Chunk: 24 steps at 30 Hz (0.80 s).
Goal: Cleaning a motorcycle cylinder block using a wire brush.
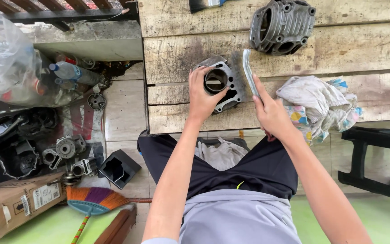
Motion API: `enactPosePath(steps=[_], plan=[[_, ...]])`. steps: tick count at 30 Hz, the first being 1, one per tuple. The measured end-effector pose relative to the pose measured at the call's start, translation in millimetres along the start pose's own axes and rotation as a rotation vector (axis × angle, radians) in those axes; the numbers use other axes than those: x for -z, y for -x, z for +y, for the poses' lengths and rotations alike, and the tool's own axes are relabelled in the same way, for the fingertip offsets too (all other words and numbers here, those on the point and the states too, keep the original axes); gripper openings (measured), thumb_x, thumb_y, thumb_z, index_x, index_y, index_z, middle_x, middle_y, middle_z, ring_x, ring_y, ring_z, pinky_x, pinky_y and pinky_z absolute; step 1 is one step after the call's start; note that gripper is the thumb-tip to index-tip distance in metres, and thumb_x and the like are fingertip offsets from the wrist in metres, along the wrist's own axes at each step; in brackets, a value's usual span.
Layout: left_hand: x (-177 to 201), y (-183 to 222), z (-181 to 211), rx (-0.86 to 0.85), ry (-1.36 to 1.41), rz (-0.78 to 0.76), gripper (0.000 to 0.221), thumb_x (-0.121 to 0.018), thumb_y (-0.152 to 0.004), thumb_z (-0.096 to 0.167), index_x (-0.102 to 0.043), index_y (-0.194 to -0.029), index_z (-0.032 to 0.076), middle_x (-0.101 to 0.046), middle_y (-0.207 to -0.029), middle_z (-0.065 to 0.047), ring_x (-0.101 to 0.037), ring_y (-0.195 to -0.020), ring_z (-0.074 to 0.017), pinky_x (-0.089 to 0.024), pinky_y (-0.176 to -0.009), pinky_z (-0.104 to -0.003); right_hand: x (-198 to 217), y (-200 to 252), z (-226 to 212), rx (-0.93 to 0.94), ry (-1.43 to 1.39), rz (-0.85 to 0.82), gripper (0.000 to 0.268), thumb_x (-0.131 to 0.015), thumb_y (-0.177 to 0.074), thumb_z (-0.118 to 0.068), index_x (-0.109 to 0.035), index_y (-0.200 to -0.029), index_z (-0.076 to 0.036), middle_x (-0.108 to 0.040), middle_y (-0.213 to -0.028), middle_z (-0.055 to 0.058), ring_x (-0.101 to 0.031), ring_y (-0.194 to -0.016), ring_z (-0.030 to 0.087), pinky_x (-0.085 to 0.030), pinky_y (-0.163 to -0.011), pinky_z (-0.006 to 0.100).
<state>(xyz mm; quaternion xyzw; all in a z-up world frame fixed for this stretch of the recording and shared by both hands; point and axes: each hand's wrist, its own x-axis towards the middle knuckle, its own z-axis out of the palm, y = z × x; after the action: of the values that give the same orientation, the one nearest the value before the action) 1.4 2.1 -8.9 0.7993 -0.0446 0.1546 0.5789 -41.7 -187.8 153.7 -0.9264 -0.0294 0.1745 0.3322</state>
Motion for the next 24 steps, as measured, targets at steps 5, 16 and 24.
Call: enactPosePath(steps=[5,16,24], plan=[[0,0,5,-0.002,0.003,-0.006,0.063,-0.091,-0.081,0.030,-0.057,-0.132,0.014,-0.059,-0.130,-0.005,-0.047,-0.139,-0.0322,-0.013,-0.129,-0.064,-14,13,49,-0.021,0.083,-0.001,0.058,-0.042,-0.103,-0.030,-0.033,-0.158,-0.042,-0.072,-0.090,0.031,-0.066,-0.091,0.052,-0.052,-0.085,0.059],[-3,1,-4,-0.016,-0.032,0.005,0.069,-0.094,-0.076,0.036,-0.057,-0.131,0.015,-0.060,-0.128,-0.002,-0.050,-0.137,-0.0297,-0.016,-0.129,-0.062,-18,44,55,-0.164,0.064,-0.058,0.059,-0.042,-0.102,-0.030,-0.035,-0.159,-0.041,-0.070,-0.069,0.032,-0.070,-0.078,0.050,-0.057,-0.073,0.054],[-1,-2,-2,-0.003,-0.011,0.008,0.067,-0.092,-0.076,0.035,-0.059,-0.130,0.013,-0.061,-0.127,-0.006,-0.051,-0.135,-0.0321,-0.016,-0.128,-0.063,-8,-16,14,0.003,0.064,0.023,0.058,-0.043,-0.104,-0.026,-0.033,-0.160,-0.037,-0.067,-0.102,0.039,-0.066,-0.089,0.056,-0.053,-0.088,0.061]])
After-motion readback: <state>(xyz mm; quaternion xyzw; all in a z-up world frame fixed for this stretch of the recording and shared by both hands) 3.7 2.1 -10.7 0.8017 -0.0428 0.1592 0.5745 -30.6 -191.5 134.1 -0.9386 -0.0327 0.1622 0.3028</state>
